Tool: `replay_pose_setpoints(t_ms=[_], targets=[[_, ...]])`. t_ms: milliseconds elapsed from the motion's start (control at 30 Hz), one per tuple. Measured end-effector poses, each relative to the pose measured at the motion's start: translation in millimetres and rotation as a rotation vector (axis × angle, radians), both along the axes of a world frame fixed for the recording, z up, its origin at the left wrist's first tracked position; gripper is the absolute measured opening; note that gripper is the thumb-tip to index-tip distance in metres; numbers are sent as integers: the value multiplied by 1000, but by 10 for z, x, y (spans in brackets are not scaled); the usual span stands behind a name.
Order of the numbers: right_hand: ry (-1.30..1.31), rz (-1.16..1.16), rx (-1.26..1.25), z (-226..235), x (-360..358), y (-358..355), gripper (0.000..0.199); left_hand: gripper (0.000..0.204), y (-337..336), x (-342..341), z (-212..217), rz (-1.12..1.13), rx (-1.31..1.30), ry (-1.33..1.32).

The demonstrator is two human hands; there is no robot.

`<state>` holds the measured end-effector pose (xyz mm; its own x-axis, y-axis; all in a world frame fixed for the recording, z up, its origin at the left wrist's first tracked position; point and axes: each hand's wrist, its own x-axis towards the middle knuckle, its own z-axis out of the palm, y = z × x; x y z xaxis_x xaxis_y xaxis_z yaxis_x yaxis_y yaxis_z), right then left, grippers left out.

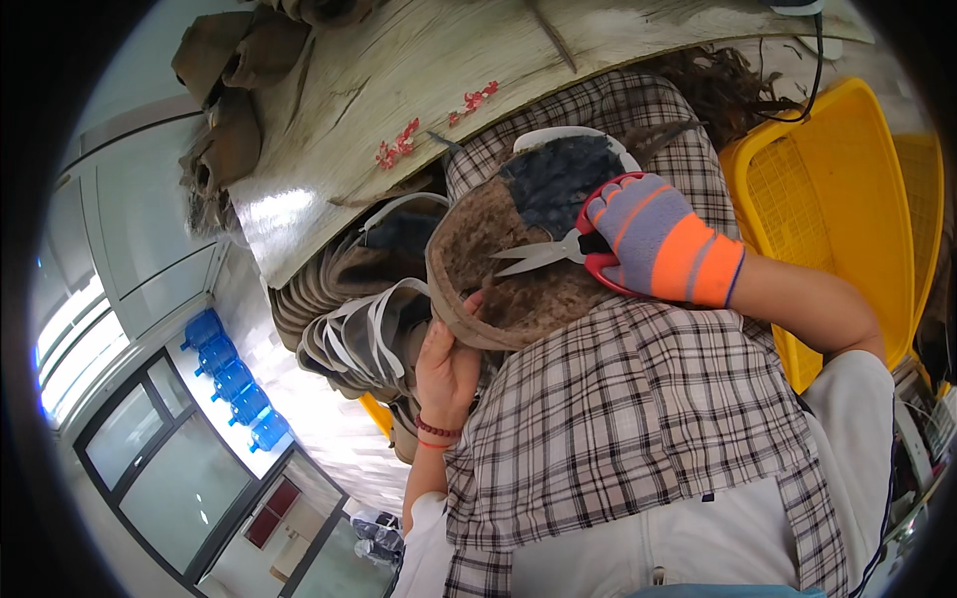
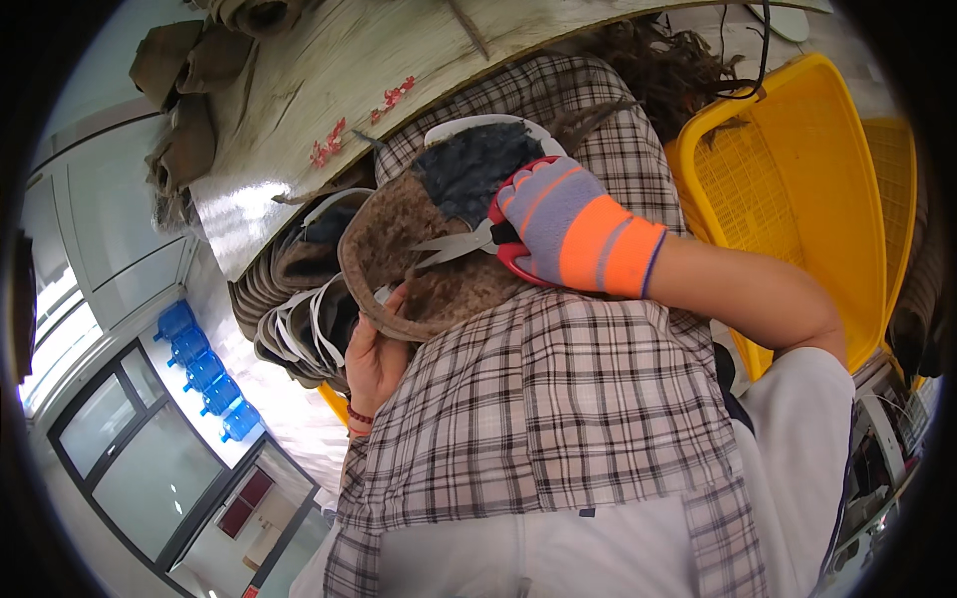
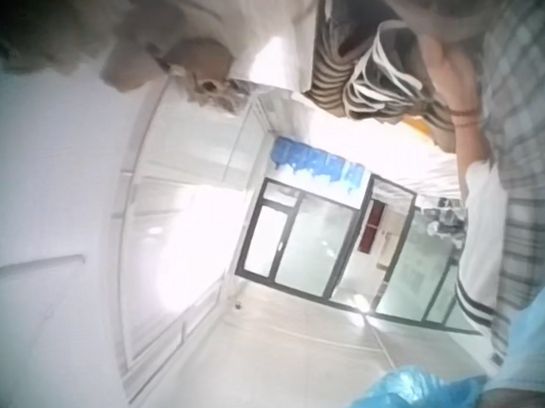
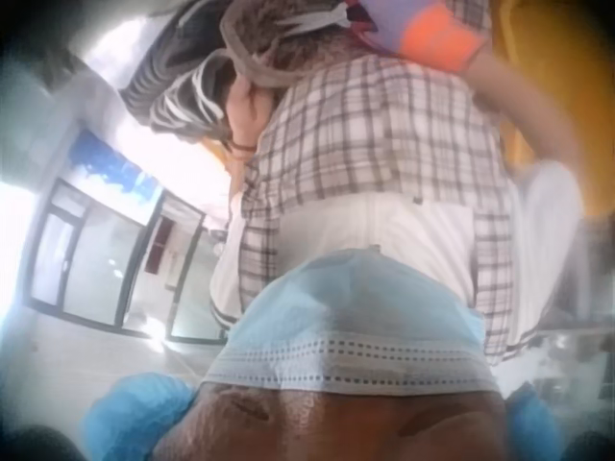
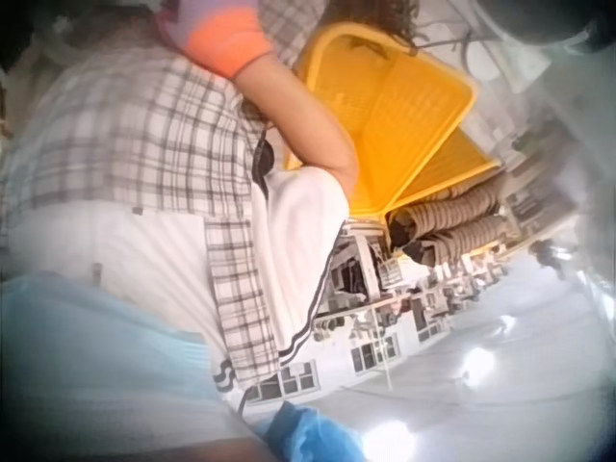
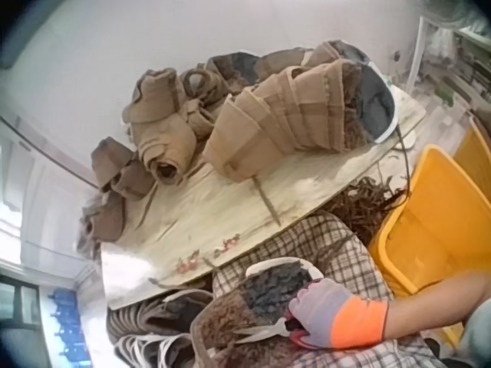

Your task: The person uses a green electric trimmer to shave the exterior of a beige boot, then switches to red-handled scissors to trim the interior lining. They handle several boots, placing them on a table and into a yellow basket while working.

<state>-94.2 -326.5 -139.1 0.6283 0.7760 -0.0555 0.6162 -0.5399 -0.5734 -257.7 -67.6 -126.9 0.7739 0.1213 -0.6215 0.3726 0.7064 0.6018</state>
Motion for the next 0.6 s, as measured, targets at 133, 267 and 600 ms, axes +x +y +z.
replay_pose_setpoints(t_ms=[133, 267, 600], targets=[[28, 66, -76, 19, -19, 49, 27, 51, -15, 16, -20, -11, -37, -34], [13, 89, -76, 37, -15, 118, 29, 49, 4, 5, -37, -8, -14, -26], [-2, 141, -117, 15, -27, 147, 30, 47, 34, -6, -60, -14, -8, -20]])
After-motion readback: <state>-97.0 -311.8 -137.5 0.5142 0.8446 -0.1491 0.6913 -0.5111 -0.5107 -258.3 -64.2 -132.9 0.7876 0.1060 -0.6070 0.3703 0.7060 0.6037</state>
